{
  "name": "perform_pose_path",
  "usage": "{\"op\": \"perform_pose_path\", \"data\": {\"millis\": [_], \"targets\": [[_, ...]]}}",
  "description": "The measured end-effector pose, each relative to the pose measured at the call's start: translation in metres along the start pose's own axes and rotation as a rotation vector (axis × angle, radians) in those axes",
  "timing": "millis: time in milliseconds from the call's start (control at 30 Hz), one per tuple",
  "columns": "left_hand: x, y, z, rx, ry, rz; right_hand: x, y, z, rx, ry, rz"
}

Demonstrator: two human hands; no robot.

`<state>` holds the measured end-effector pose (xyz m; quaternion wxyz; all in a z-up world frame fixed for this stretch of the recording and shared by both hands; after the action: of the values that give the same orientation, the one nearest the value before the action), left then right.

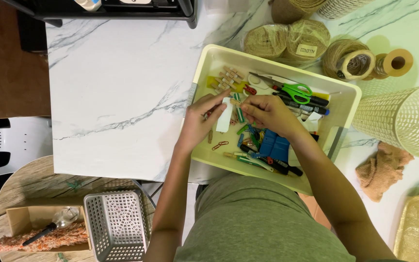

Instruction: Organizing stationery items into a container including clips and tags.

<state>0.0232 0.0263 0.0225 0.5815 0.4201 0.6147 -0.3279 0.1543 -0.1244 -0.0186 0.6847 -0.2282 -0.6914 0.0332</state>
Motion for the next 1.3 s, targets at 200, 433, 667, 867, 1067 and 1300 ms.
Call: {"op": "perform_pose_path", "data": {"millis": [200,433,667,867,1067,1300], "targets": [[-0.001,-0.001,-0.005,-0.073,0.066,0.022,-0.003,-0.001,-0.007,-0.047,-0.098,0.037],[0.003,-0.002,0.003,0.027,0.063,0.032,-0.006,0.001,0.002,0.037,0.016,0.016],[-0.002,-0.003,0.002,0.014,0.094,0.068,-0.010,0.004,0.004,0.068,0.078,-0.005],[-0.002,-0.004,0.003,0.046,0.088,0.065,-0.009,0.003,0.005,0.056,0.047,-0.009],[-0.003,-0.004,0.005,0.079,0.095,0.063,-0.007,0.003,0.006,0.064,0.036,-0.006],[-0.005,-0.003,0.005,0.098,0.099,0.039,-0.011,0.003,0.007,0.052,0.054,0.024]]}}
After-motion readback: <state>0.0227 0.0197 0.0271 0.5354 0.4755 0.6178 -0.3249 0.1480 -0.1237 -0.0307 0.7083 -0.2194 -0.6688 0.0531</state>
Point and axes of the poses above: each hand's wrist, its own y-axis towards the middle knuckle, its own z-axis out of the palm, x = y × z, the point moved 5 cm from there along y, towards the middle knuckle, and after that the axes turned 12 degrees about -y, right-handed, at the moved point
